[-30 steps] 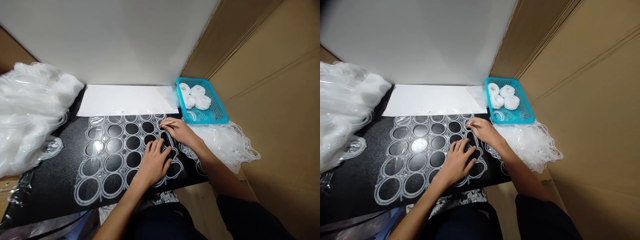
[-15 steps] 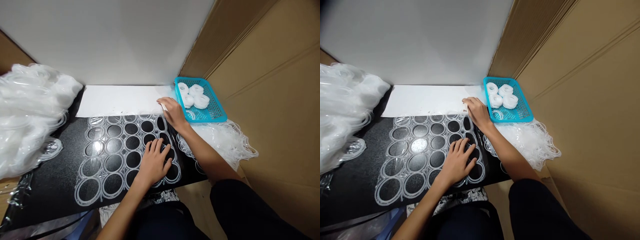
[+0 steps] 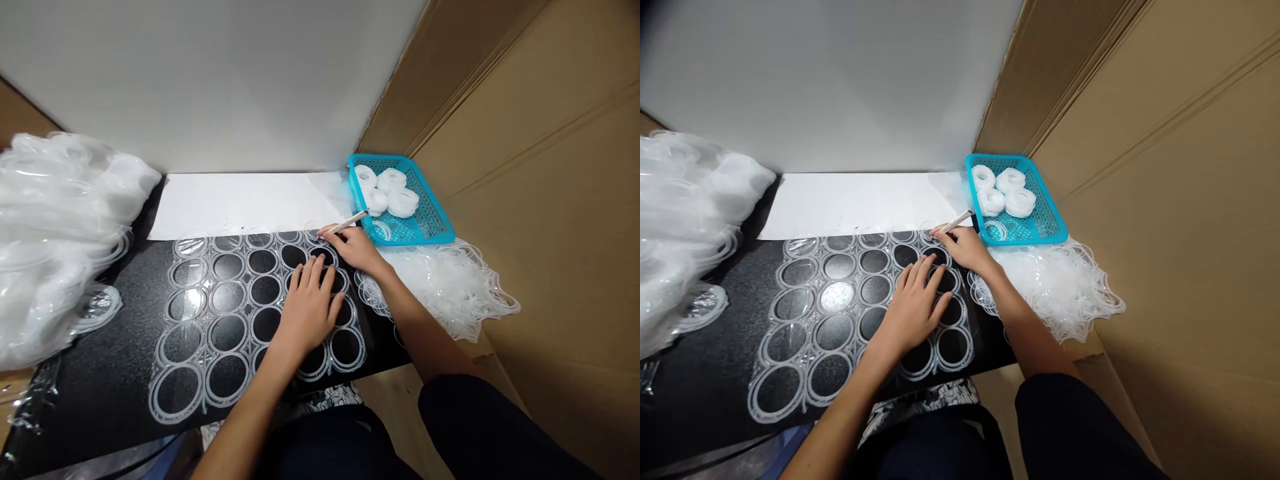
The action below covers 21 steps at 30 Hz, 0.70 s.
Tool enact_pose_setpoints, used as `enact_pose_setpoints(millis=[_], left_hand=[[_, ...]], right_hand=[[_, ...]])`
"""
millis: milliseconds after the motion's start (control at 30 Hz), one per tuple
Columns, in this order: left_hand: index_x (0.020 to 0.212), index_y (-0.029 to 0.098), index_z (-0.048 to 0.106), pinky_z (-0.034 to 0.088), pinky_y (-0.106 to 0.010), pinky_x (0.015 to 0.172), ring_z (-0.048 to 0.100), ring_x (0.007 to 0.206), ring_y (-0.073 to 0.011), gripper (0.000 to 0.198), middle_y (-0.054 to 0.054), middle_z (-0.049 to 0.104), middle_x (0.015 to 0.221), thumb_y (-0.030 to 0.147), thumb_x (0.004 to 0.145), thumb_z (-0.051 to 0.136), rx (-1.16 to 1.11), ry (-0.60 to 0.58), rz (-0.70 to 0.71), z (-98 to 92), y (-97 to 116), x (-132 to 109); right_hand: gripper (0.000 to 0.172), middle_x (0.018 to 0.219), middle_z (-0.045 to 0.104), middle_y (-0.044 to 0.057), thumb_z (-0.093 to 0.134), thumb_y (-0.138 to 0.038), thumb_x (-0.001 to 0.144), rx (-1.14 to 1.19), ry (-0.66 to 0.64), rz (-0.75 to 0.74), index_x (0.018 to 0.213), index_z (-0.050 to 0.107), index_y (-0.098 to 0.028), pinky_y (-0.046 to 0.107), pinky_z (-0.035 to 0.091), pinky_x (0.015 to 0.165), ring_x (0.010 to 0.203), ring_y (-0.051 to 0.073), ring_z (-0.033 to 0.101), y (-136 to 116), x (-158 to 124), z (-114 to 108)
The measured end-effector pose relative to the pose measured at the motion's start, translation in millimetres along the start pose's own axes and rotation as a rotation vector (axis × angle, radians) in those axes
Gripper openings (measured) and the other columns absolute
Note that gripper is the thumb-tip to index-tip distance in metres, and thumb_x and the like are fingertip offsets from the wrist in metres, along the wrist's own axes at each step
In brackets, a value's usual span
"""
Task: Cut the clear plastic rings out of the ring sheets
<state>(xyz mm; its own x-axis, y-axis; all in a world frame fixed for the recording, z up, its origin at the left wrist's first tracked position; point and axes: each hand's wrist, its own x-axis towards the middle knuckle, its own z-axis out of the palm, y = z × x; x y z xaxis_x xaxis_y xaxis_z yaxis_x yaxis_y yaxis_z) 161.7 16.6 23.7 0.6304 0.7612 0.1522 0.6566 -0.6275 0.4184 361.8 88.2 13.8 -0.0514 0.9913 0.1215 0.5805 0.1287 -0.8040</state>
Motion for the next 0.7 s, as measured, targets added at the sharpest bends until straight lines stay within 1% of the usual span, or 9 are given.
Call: enact_pose_setpoints(millis=[67,133,200,433,700], left_hand=[[0.152,0.013,0.050,0.031,-0.057,0.127,0.036,0.156,-0.0352,0.054,-0.018,0.043,0.165,0.044,0.108,0.044,0.046,-0.029,-0.006,9.8,-2.3,2.6],[0.153,0.014,0.050,0.030,-0.057,0.127,0.037,0.155,-0.0348,0.055,-0.017,0.045,0.164,0.046,0.108,0.044,0.071,-0.049,-0.021,17.0,-4.2,2.5],[0.153,0.016,0.051,0.031,-0.057,0.126,0.039,0.154,-0.0340,0.055,-0.016,0.047,0.163,0.046,0.108,0.043,0.079,-0.056,-0.033,19.8,-5.4,1.5],[0.150,0.017,0.053,0.032,-0.057,0.125,0.043,0.150,-0.0334,0.052,-0.016,0.050,0.160,0.046,0.108,0.044,0.083,-0.048,-0.039,18.5,-5.6,2.3],[0.151,0.019,0.053,0.032,-0.056,0.125,0.042,0.150,-0.0325,0.053,-0.014,0.049,0.161,0.048,0.108,0.041,0.100,-0.073,-0.041,17.4,-6.1,2.4]], right_hand=[[0.026,0.114,0.081,0.006,0.058,-0.035,0.102,0.040,-0.020,-0.008,0.103,0.080,-0.022,0.044,0.055,0.107,0.112,0.024,0.075,-0.2,-1.0,0.3],[0.026,0.114,0.081,0.006,0.058,-0.035,0.102,0.049,-0.054,-0.018,0.103,0.080,-0.022,0.044,0.055,0.108,0.112,0.024,0.075,-0.3,0.3,1.0],[0.025,0.114,0.081,0.006,0.058,-0.035,0.102,0.033,-0.068,-0.028,0.103,0.080,-0.023,0.045,0.054,0.109,0.112,0.023,0.075,0.1,1.2,1.6],[0.023,0.113,0.082,0.005,0.059,-0.033,0.102,-0.034,-0.046,-0.055,0.103,0.081,-0.025,0.044,0.055,0.109,0.111,0.023,0.075,1.8,-0.8,0.2],[0.026,0.113,0.082,0.004,0.059,-0.039,0.102,0.017,-0.048,-0.022,0.101,0.082,-0.027,0.046,0.054,0.110,0.112,0.025,0.075,2.1,-0.8,-0.9]])
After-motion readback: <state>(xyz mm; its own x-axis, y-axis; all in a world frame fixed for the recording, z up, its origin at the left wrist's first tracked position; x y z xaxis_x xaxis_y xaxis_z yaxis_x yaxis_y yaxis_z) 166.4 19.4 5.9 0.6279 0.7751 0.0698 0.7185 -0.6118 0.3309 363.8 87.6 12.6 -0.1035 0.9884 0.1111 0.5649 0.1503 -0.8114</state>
